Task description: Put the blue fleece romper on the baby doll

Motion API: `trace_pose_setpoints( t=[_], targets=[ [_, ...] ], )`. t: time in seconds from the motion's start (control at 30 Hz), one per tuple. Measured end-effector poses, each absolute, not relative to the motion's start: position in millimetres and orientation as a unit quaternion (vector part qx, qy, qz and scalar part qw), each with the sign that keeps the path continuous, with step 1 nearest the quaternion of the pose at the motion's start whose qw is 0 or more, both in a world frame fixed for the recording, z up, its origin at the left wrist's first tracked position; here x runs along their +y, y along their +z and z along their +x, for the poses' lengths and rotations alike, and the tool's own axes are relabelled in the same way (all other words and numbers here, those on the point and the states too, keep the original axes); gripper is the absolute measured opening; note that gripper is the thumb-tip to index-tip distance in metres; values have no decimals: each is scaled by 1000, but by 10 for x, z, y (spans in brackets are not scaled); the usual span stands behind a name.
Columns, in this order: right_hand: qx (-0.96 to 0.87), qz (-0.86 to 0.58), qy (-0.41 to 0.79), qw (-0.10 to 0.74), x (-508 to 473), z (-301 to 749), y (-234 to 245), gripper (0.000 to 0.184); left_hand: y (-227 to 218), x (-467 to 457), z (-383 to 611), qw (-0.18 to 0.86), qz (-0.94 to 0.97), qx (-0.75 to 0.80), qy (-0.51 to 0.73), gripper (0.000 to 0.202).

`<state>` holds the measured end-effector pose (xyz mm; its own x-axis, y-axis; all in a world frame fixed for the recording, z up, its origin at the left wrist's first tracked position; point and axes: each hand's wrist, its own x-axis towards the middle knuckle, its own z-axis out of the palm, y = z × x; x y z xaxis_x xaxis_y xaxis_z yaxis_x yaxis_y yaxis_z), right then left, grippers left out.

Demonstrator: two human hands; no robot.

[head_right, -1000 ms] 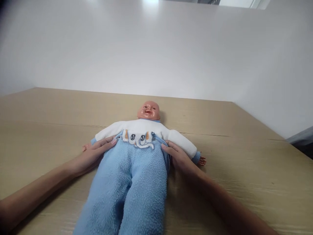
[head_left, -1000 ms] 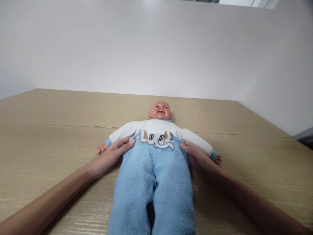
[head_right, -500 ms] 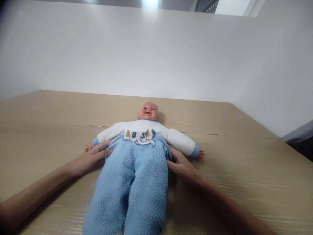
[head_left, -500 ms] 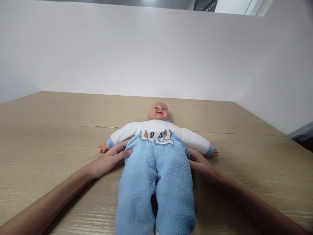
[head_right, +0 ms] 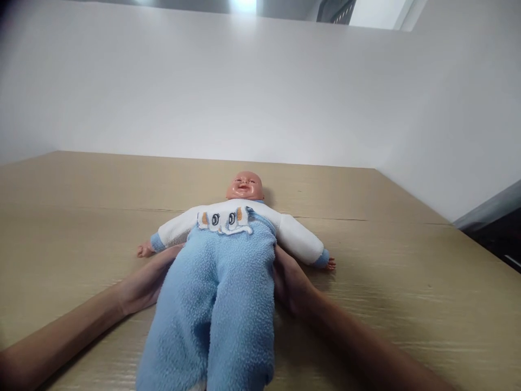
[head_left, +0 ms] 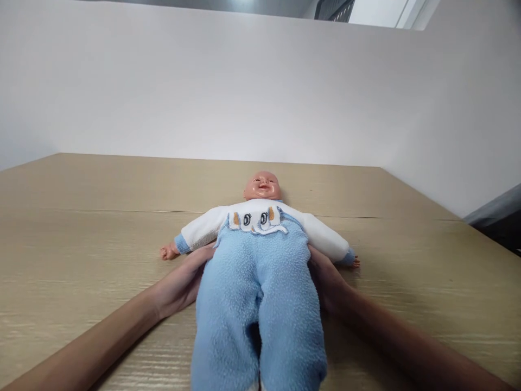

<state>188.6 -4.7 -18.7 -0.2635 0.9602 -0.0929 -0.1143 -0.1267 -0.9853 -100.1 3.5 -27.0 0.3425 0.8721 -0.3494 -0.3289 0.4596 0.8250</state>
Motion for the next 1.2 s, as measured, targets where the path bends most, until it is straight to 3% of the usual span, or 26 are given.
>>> trace_pose_setpoints(
  t=[0.1, 0.3, 0.47, 0.67, 0.77, 0.93, 1.07, 1.2],
  targets=[
    [-383, -408, 707, 432, -78, 1854, -188, 49, -299, 37, -992, 742, 332, 426, 398, 29],
    [-352, -415, 685, 484, -32, 1818, -221, 53, -275, 74, -1004, 717, 363, 424, 418, 20],
    [-383, -403, 662, 502, 4, 1869, -311, 30, -296, 167, -1092, 673, 420, 418, 442, 23],
    [-472, -380, 540, 584, 26, 1983, -407, 5, -313, 257, -1192, 616, 509, 378, 467, 36],
    [-530, -390, 495, 567, 89, 2009, -354, 8, -234, 308, -1176, 569, 566, 359, 477, 33],
    [-496, -387, 549, 550, 366, 1997, -398, 9, -158, 392, -1106, 550, 549, 417, 472, 31],
    [-522, -406, 563, 496, 443, 2108, -483, 18, -184, 395, -1197, 495, 635, 449, 387, 37],
    [-623, -438, 480, 435, 323, 2258, -398, 24, -239, 366, -1393, 411, 715, 466, 320, 41]
  ],
)
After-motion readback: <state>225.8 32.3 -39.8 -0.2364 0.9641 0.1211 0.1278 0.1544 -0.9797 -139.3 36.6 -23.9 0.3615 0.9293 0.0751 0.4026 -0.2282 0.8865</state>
